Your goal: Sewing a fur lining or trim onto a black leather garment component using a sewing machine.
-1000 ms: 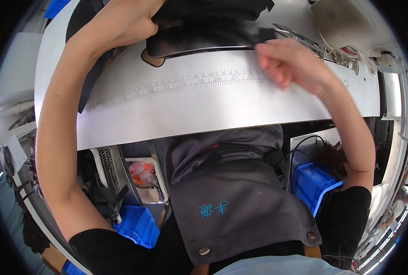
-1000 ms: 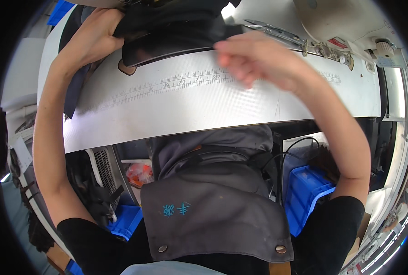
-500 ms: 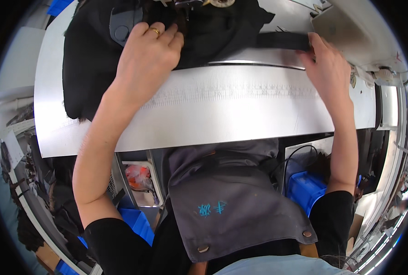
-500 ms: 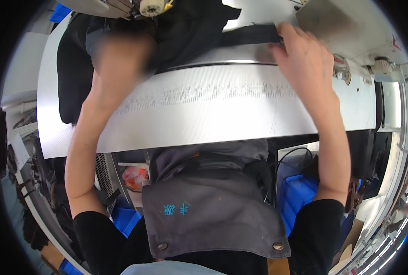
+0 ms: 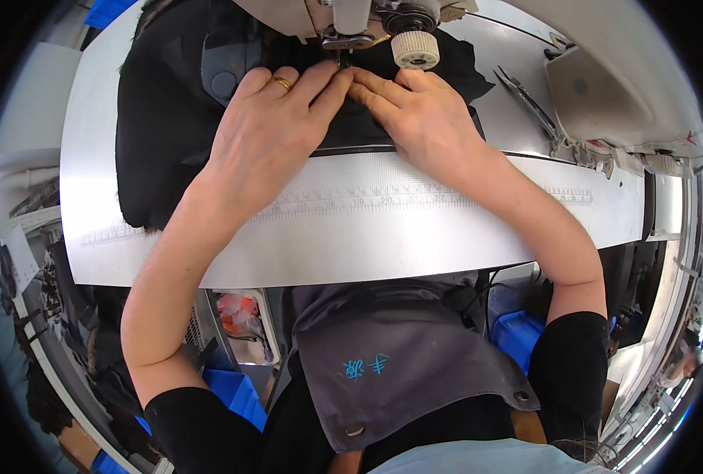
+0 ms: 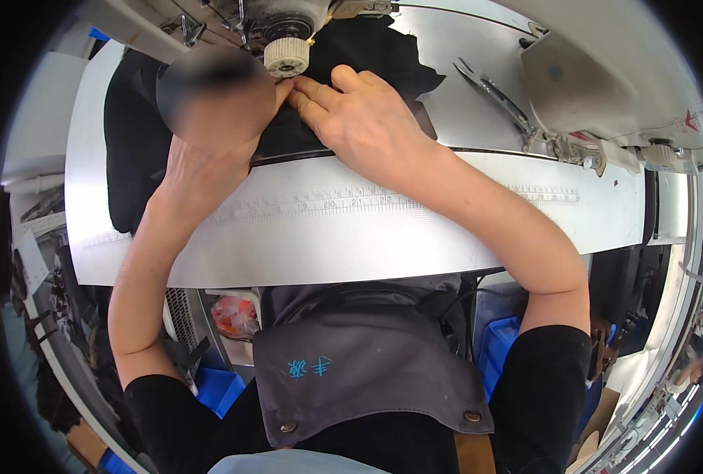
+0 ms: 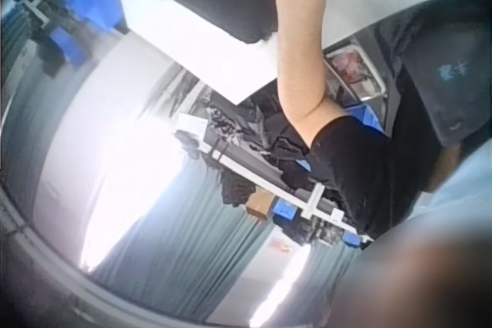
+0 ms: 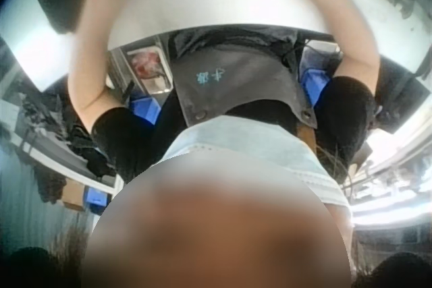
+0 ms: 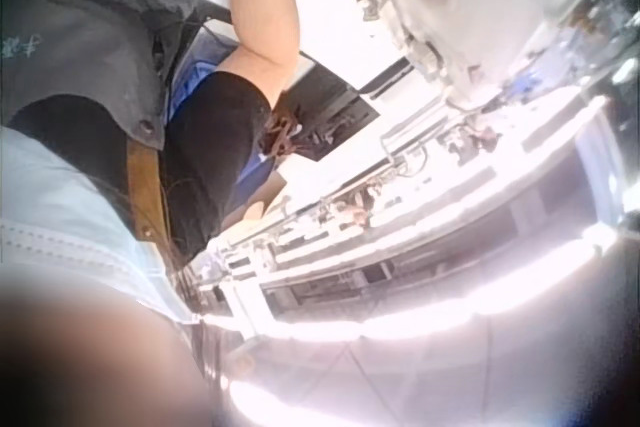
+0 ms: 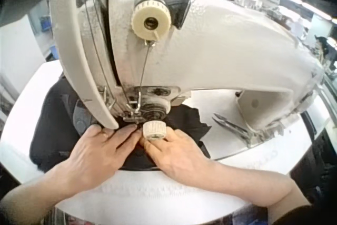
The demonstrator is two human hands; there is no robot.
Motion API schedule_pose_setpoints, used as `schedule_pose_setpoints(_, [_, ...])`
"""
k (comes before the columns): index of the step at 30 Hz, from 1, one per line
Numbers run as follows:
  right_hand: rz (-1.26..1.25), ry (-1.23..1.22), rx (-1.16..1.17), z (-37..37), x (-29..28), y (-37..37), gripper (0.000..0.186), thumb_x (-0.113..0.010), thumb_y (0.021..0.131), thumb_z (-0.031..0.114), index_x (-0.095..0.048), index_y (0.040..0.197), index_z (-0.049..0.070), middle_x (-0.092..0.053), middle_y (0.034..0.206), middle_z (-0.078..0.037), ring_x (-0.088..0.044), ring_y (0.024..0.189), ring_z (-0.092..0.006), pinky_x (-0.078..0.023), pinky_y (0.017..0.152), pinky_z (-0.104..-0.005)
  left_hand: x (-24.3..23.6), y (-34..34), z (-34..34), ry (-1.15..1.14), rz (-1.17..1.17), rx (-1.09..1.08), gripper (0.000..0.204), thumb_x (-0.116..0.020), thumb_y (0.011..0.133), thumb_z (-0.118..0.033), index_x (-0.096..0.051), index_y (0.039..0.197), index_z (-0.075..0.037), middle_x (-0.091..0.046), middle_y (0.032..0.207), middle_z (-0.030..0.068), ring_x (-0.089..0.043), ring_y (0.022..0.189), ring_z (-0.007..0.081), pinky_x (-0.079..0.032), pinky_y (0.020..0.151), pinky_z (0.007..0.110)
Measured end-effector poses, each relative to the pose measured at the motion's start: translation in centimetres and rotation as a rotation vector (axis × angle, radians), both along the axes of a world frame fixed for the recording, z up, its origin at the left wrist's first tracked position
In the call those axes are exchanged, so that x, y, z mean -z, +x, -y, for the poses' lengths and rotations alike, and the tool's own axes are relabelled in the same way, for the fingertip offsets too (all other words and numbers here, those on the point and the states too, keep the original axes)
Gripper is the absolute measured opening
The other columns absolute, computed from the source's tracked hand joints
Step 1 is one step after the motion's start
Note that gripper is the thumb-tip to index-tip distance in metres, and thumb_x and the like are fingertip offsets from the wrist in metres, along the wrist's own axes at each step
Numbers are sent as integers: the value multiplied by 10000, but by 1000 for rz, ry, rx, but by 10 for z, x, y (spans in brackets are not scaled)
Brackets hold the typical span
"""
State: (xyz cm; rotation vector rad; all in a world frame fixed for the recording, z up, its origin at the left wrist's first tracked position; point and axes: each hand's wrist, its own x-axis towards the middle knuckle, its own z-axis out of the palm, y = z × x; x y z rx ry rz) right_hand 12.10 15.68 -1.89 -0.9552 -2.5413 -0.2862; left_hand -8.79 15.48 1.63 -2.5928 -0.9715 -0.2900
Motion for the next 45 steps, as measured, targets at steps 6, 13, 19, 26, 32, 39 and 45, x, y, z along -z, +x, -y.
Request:
schedule_pose_setpoints(6, [-29, -20, 12, 2, -2, -3, 363, -595, 743, 79, -651, 1095, 8, -645, 1095, -50, -515, 790, -166, -422, 673, -274, -2, -5, -5, -91, -63, 17, 528, -607, 658, 16, -602, 1184, -19, -625, 1203, 45, -548, 887, 184, -392, 791, 297])
schedule_pose_setpoints(13, [-36, 10, 46, 5, 0, -9, 344, -611, 741, 107, -655, 1065, 2, -645, 1087, -53, -514, 777, -163, -419, 651, -275, -2, -8, -12, -138, 49, 40, 332, -607, 645, -1, -649, 973, -17, -663, 1114, 67, -583, 938, 183, -390, 787, 290])
schedule_pose_setpoints(19, [-15, 46, 75, 5, -1, -11, 336, -614, 741, 109, -656, 1056, -1, -644, 1096, -57, -517, 780, -159, -415, 629, -271, 1, -10, -17, -104, 62, 64, 365, -642, 616, -24, -655, 981, -27, -667, 1103, 59, -577, 951, 178, -383, 796, 286])
schedule_pose_setpoints(26, [-13, 69, 108, 5, 2, -15, 335, -610, 740, 108, -657, 1053, 1, -649, 1019, -48, -514, 770, -162, -404, 596, -273, 1, -13, -22, -47, 26, 78, 350, -640, 648, -66, -664, 995, -38, -668, 1100, 27, -566, 947, 160, -381, 828, 278])
schedule_pose_setpoints(32, [-30, 88, 119, -2, 6, -16, 294, -610, 738, 109, -662, 1010, 10, -625, 853, -28, -517, 754, -165, -396, 582, -277, 2, -13, -29, -33, 50, 84, 297, -598, 680, -48, -665, 969, -49, -675, 1064, 13, -568, 947, 153, -380, 828, 279])
schedule_pose_setpoints(39, [-22, 99, 118, -5, 6, -16, 227, -615, 729, 102, -657, 936, 18, -603, 795, -29, -519, 751, -171, -400, 589, -282, 4, -13, -35, -36, 74, 103, 282, -593, 678, -34, -667, 950, -50, -679, 1043, 11, -572, 951, 153, -382, 831, 284])
schedule_pose_setpoints(45, [-24, 92, 108, -7, 6, -14, 228, -614, 723, 96, -657, 935, 23, -604, 814, -30, -525, 769, -175, -412, 606, -284, 7, -15, -36, -15, 56, 108, 329, -608, 676, -42, -664, 999, -60, -670, 1035, 23, -571, 946, 163, -379, 838, 286])
